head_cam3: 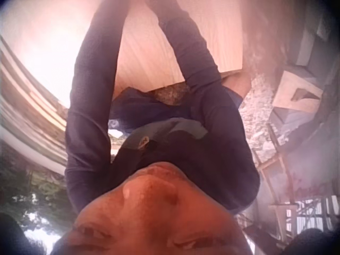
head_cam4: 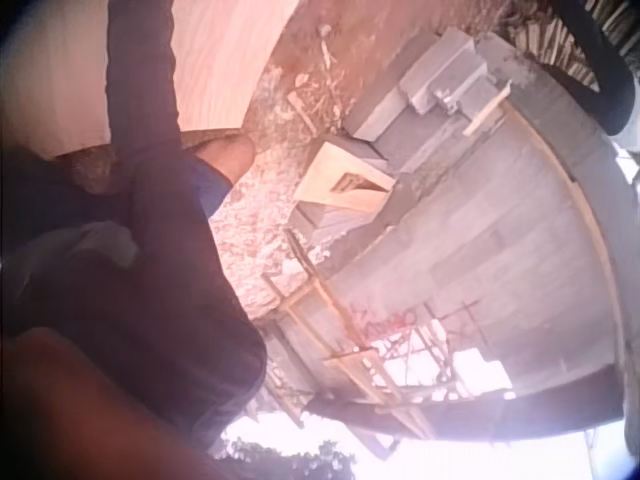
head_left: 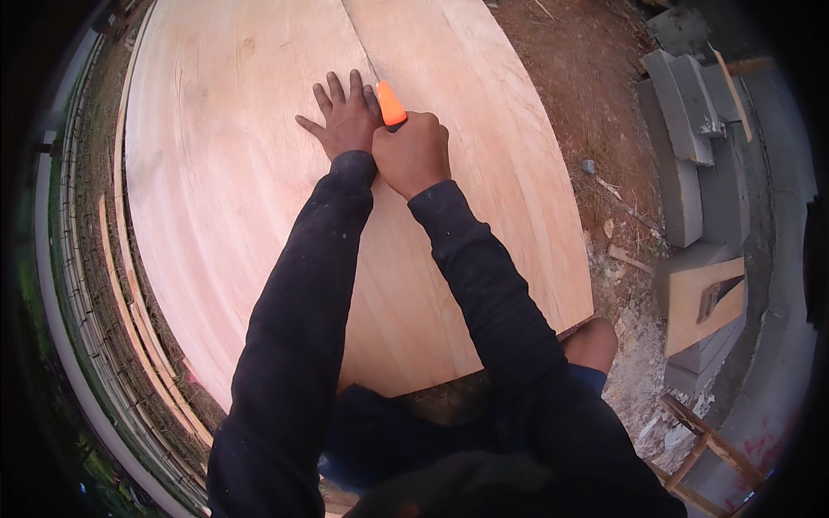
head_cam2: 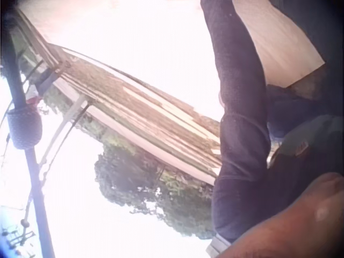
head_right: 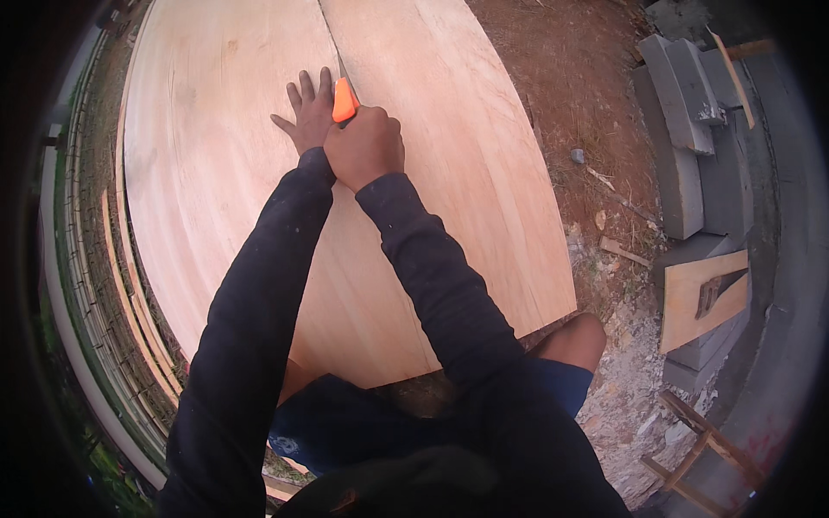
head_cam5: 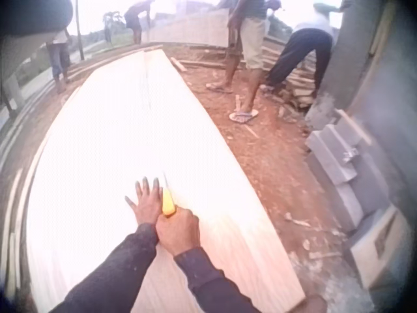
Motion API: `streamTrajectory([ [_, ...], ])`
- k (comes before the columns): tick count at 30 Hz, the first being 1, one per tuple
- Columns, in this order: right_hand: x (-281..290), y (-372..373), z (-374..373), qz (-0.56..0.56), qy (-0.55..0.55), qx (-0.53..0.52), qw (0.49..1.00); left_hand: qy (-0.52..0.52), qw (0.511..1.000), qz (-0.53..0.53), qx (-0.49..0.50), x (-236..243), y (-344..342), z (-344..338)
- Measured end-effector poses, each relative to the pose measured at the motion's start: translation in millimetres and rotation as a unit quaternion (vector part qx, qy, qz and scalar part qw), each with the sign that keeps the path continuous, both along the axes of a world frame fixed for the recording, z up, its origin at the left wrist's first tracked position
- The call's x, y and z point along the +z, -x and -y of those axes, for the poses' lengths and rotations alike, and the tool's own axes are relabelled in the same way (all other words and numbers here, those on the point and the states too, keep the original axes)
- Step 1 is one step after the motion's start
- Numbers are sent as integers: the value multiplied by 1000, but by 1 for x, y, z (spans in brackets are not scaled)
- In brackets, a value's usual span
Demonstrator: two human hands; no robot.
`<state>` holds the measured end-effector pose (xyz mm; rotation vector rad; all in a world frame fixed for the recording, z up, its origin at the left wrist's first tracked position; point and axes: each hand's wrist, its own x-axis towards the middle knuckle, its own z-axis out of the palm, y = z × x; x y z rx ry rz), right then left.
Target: The person uses a hand saw to cut a large sheet of plywood along a straight line. The person holds the saw with the right hand and stabilizes the sheet with the left hand, moving the saw back and forth to advance the cut. The cut is completed and the separated piece is moved aside.
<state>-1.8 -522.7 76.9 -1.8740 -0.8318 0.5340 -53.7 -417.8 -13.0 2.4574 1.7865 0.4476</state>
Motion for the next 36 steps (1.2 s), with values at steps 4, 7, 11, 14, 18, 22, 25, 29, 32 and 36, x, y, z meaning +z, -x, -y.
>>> streamTrajectory([
  [4,9,23,100,-58,25,35,997,4,1000,-11,20,3,22,-8],
  [7,53,54,231,-124,57,12,991,9,1000,-1,29,0,31,-9],
  [11,74,53,248,-99,107,-6,989,3,1000,-12,10,1,13,-1],
  [14,14,24,114,-77,19,8,997,-3,1000,-7,18,4,24,-4],
  [18,0,5,0,13,40,13,999,26,1000,7,10,9,5,1],
  [22,15,44,89,-67,-14,6,998,31,999,-3,33,3,25,-8],
  [25,55,68,235,-85,67,-6,994,27,999,1,26,9,16,-1],
  [29,80,62,264,-61,93,-25,994,23,1000,2,15,6,8,5],
  [32,21,30,130,-92,53,32,994,16,999,-12,28,0,30,-4],
  [36,7,7,24,-10,6,-2,1000,39,999,8,9,15,3,-3],
])
